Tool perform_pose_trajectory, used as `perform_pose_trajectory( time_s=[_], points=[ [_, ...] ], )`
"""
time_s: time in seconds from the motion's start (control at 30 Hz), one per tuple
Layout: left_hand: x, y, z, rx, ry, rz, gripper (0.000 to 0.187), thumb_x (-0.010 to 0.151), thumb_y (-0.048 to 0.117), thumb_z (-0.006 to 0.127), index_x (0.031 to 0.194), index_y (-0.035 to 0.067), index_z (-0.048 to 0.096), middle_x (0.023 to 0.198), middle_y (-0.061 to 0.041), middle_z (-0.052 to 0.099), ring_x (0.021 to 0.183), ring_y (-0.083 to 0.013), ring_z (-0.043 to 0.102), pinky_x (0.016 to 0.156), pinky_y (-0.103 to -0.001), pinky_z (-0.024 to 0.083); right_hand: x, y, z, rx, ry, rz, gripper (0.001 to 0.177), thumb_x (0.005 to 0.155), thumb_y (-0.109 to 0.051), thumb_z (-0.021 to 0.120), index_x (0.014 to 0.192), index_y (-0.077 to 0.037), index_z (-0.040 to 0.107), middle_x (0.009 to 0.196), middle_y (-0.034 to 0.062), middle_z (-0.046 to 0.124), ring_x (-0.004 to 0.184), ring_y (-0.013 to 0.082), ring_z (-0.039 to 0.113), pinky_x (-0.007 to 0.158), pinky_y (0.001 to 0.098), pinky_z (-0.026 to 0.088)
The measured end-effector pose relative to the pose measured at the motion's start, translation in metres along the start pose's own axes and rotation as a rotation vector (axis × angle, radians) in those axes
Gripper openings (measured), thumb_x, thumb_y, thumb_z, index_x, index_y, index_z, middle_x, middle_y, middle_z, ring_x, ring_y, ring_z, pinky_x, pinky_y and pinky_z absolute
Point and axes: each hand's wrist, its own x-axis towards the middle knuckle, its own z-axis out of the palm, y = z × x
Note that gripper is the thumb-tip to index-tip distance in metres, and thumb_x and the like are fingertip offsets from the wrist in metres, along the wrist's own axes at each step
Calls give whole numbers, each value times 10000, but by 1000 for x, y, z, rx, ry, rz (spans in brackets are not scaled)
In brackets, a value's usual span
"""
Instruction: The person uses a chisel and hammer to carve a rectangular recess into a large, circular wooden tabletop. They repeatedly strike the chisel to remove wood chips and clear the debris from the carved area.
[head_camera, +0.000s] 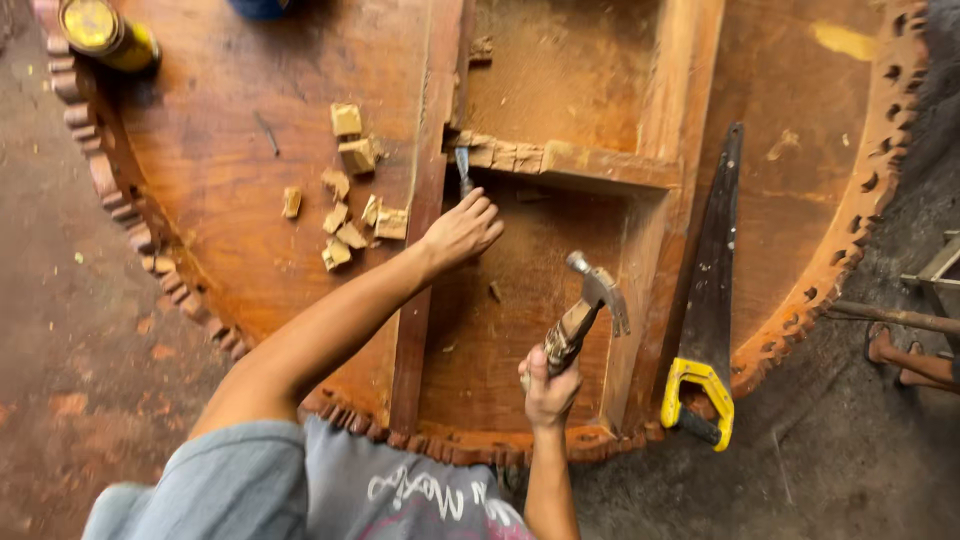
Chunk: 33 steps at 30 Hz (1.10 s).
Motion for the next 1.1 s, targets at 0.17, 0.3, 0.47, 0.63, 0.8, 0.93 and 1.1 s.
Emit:
perform_pose_trajectory(
  time_s=[0.17,0.3,0.47,0.63,0.8,0.93,1.1],
  points=[
    [-2,-18,-15,-36,132,44,219,797,16,642,1000,52,570,1047,-165,623,1102,-312,619,1104,-463,463,-24,5,-15,35,34,171,399,933,-406,697,1004,-36,567,667,31,619,508,89,537,435,250,419],
    [24,-83,-68,-835,233,-510,140,978,-18,619,1056,3,504,1016,-200,581,929,-288,593,816,-413,556,-24,11,-20,-89,50,222,448,922,-437,717,1012,-14,601,676,41,645,546,93,594,455,253,468],
    [18,-86,-103,-723,273,-371,396,879,61,764,1158,-9,492,1124,-194,583,1030,-280,592,962,-342,559,-21,2,-18,-155,26,288,491,883,-467,716,1034,-14,604,636,53,632,523,126,598,450,293,471],
    [-18,-44,-83,-639,92,-144,510,808,-157,579,1285,20,538,1447,-204,544,1391,-386,510,1152,-411,465,-10,-4,-8,-261,-34,100,534,909,-527,685,1028,-13,601,657,31,665,550,136,666,506,305,536],
    [-32,-52,-63,-578,108,8,393,832,-14,707,1200,36,578,1403,-152,545,1442,-376,448,1157,-427,452,11,-7,10,-311,-76,-32,533,936,-541,677,1016,-20,600,623,29,673,558,145,684,543,305,545],
    [-40,-54,-46,-559,126,3,340,947,-17,689,1266,37,585,1510,-223,500,1411,-331,467,1116,-373,502,22,-17,26,-264,-91,-33,533,920,-522,681,1031,-8,598,616,44,664,528,148,663,505,307,526],
    [-20,-52,-33,-568,273,-141,420,917,19,662,1325,97,607,1462,-129,587,1370,-272,529,1081,-387,529,29,-26,40,-248,-93,-105,530,950,-502,654,1094,5,595,646,41,669,534,137,659,495,292,531]
  ],
)
